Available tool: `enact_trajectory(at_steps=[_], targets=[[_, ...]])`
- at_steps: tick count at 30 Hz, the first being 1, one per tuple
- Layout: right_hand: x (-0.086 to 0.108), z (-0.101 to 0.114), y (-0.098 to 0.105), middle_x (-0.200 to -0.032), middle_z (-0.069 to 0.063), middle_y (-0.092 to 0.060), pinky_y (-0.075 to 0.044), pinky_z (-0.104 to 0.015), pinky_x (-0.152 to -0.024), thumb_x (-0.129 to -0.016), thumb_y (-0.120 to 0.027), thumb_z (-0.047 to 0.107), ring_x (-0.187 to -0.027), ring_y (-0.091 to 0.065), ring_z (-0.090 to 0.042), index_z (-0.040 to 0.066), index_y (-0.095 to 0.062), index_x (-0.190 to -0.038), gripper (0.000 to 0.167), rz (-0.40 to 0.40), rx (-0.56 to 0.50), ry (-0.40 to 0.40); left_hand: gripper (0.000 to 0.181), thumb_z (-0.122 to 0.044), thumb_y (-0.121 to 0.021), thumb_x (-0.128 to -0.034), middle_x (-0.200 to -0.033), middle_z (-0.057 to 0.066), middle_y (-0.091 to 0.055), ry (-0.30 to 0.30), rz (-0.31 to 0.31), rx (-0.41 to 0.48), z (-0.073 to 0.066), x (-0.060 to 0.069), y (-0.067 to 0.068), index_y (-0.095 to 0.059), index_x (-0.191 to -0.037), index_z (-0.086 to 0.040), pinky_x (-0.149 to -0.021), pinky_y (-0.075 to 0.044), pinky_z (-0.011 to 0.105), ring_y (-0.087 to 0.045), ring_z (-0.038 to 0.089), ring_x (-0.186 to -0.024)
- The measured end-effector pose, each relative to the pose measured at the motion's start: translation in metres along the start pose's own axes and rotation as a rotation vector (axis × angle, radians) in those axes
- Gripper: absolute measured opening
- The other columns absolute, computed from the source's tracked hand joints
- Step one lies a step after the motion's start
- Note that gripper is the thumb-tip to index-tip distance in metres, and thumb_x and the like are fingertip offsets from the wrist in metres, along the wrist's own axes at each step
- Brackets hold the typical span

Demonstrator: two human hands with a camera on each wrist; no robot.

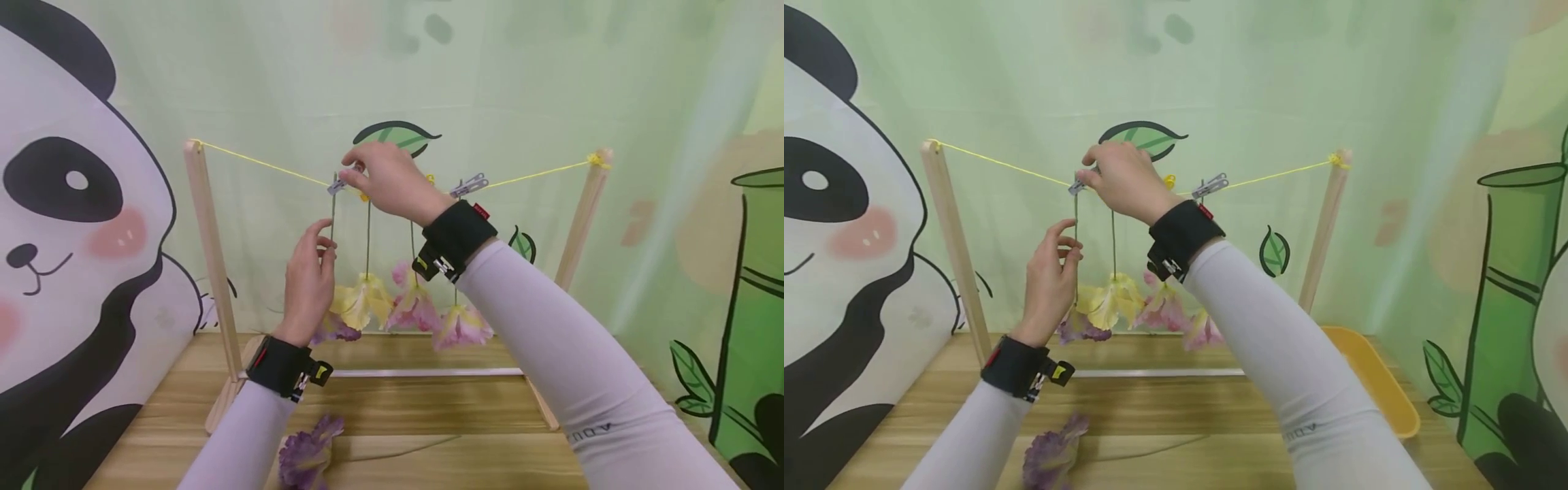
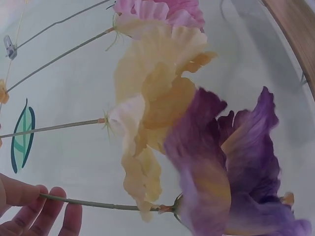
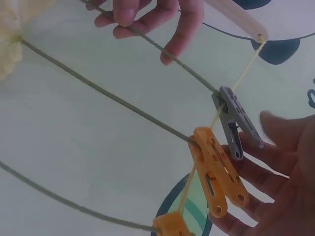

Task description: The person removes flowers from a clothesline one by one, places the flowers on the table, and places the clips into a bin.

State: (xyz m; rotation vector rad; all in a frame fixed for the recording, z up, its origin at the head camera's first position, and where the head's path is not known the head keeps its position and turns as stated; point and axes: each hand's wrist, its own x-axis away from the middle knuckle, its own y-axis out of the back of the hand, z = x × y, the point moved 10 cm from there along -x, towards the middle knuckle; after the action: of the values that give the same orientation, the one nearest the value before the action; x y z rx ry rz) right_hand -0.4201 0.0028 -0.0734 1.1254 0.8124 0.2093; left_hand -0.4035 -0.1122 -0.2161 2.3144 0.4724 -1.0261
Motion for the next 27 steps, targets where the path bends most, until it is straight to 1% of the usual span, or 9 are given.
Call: enact_trajectory(at_steps=[3,6,10,12,14,18,20,24,27], targets=[[-0.002,0.002,0.0,-0.124,-0.009,-0.072,-0.043,-0.045,-0.102,-0.108,-0.06,0.023,-0.116,-0.062,-0.027,0.005,-0.07,-0.133,0.032,-0.001,0.02,-0.006,0.04,0.001,-0.055,-0.106,-0.108,0.018,-0.066,-0.012,-0.015,0.001,-0.003,0.0,0.0,-0.053,-0.146,-0.006,-0.084,-0.053,0.046,-0.066,0.035,-0.098],[-0.003,0.001,0.001,-0.125,-0.009,-0.073,-0.039,-0.047,-0.105,-0.107,-0.061,0.018,-0.119,-0.057,-0.031,0.005,-0.074,-0.128,0.027,0.003,0.078,-0.013,0.04,0.001,-0.055,-0.1059,-0.107,0.017,-0.066,-0.027,-0.028,-0.004,-0.005,-0.001,0.0,-0.054,-0.145,-0.006,-0.083,-0.053,0.045,-0.066,0.034,-0.096],[-0.003,0.0,0.003,-0.113,-0.009,-0.074,-0.038,-0.045,-0.101,-0.105,-0.063,0.013,-0.11,-0.052,-0.033,0.005,-0.078,-0.115,0.019,0.003,0.126,-0.005,0.039,0.002,-0.055,-0.1056,-0.106,0.016,-0.065,-0.041,-0.039,-0.011,-0.008,-0.002,0.0,-0.055,-0.144,-0.007,-0.08,-0.053,0.044,-0.065,0.033,-0.094],[-0.003,0.0,0.005,-0.105,-0.009,-0.074,-0.039,-0.042,-0.099,-0.103,-0.064,0.009,-0.107,-0.053,-0.032,0.004,-0.079,-0.107,0.016,-0.014,0.102,-0.002,0.04,0.003,-0.056,-0.1052,-0.105,0.016,-0.065,-0.044,-0.042,-0.009,-0.009,-0.003,0.001,-0.055,-0.144,-0.007,-0.079,-0.053,0.044,-0.065,0.032,-0.094],[-0.003,-0.002,0.008,-0.101,-0.01,-0.073,-0.043,-0.039,-0.098,-0.102,-0.064,0.004,-0.105,-0.056,-0.031,0.001,-0.078,-0.103,0.014,-0.042,0.044,-0.005,0.04,0.003,-0.056,-0.1048,-0.105,0.016,-0.065,-0.046,-0.041,-0.009,-0.01,-0.003,0.001,-0.056,-0.144,-0.007,-0.08,-0.053,0.044,-0.065,0.033,-0.094],[0.001,-0.008,0.014,-0.102,-0.013,-0.07,-0.047,-0.034,-0.092,-0.099,-0.06,-0.007,-0.105,-0.058,-0.031,-0.003,-0.075,-0.101,0.015,-0.111,-0.064,-0.008,0.041,0.004,-0.057,-0.1042,-0.105,0.016,-0.065,-0.044,-0.039,-0.004,-0.011,-0.004,0.0,-0.056,-0.144,-0.007,-0.08,-0.053,0.044,-0.065,0.033,-0.095],[0.003,-0.01,0.016,-0.102,-0.015,-0.069,-0.045,-0.034,-0.092,-0.099,-0.06,-0.008,-0.104,-0.055,-0.03,-0.004,-0.073,-0.101,0.014,-0.146,-0.098,-0.011,0.041,0.004,-0.057,-0.104,-0.105,0.016,-0.065,-0.044,-0.039,-0.003,-0.012,-0.004,0.0,-0.056,-0.144,-0.007,-0.081,-0.053,0.045,-0.066,0.033,-0.095],[0.007,-0.013,0.021,-0.098,-0.015,-0.068,-0.041,-0.034,-0.09,-0.098,-0.061,-0.009,-0.1,-0.051,-0.028,-0.005,-0.073,-0.101,0.013,-0.216,-0.128,-0.003,0.041,0.004,-0.057,-0.1041,-0.106,0.016,-0.065,-0.044,-0.042,-0.005,-0.014,-0.001,0.001,-0.055,-0.144,-0.007,-0.081,-0.054,0.044,-0.065,0.033,-0.095],[0.009,-0.014,0.024,-0.097,-0.015,-0.069,-0.04,-0.033,-0.087,-0.098,-0.062,-0.008,-0.097,-0.049,-0.028,-0.005,-0.074,-0.101,0.012,-0.243,-0.134,0.006,0.041,0.003,-0.056,-0.1046,-0.106,0.016,-0.065,-0.047,-0.048,-0.008,-0.014,0.001,0.004,-0.055,-0.144,-0.007,-0.08,-0.053,0.044,-0.065,0.033,-0.096]])
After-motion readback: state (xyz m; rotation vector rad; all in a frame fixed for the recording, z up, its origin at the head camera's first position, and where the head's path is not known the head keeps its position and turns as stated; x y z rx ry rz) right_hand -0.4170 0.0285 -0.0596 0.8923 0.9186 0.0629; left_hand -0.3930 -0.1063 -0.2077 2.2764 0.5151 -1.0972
